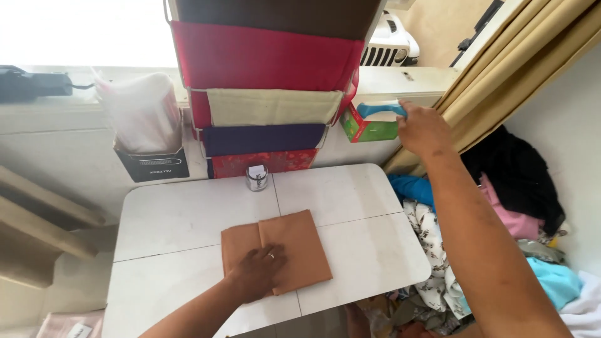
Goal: Using a lint roller to remove debris from a piece of brown fabric on a table, including folding and repositioning the fabric to clean all sides.
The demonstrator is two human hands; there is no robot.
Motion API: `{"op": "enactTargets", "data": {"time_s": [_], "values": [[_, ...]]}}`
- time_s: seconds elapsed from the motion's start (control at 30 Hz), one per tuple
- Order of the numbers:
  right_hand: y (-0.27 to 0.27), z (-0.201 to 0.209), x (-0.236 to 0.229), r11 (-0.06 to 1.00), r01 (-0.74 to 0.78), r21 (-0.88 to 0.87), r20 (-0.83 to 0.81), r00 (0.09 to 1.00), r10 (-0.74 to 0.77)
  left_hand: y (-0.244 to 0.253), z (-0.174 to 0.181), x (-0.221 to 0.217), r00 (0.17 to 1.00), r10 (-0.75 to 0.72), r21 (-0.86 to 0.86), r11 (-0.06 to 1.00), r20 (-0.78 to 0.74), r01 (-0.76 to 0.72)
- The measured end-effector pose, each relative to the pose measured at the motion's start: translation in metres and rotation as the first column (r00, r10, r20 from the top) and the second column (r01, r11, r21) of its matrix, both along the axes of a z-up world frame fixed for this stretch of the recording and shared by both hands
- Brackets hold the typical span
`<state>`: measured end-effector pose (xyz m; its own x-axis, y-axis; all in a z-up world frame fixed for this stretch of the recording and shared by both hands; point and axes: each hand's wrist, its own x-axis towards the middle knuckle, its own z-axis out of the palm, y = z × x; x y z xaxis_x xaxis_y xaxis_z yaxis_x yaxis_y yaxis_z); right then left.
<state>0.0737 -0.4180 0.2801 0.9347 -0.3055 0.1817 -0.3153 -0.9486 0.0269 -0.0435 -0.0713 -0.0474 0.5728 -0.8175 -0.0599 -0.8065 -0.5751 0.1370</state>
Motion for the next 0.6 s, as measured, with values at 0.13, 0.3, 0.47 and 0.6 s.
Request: {"op": "enactTargets", "data": {"time_s": [0.13,0.3,0.47,0.6], "values": [[-0.061,-0.071,0.063,0.994,-0.063,-0.088,-0.047,0.997,0.059,0.01,-0.071,0.027,0.918,0.136,-0.171,0.982,0.374,-0.075],[-0.016,-0.071,0.018,0.924,-0.261,-0.281,0.276,0.9,0.338,0.05,-0.005,0.014,0.769,0.638,0.259,0.752,-0.054,-0.606],[0.108,-0.186,-0.058,0.696,-0.718,0.0,0.614,0.549,0.567,0.062,-0.127,-0.003,0.396,0.897,0.059,0.414,-0.195,-0.908],[0.168,-0.245,-0.114,0.704,-0.688,0.174,-0.082,0.702,0.707,0.019,-0.106,-0.009,0.181,0.952,0.125,0.217,-0.248,-0.968]]}}
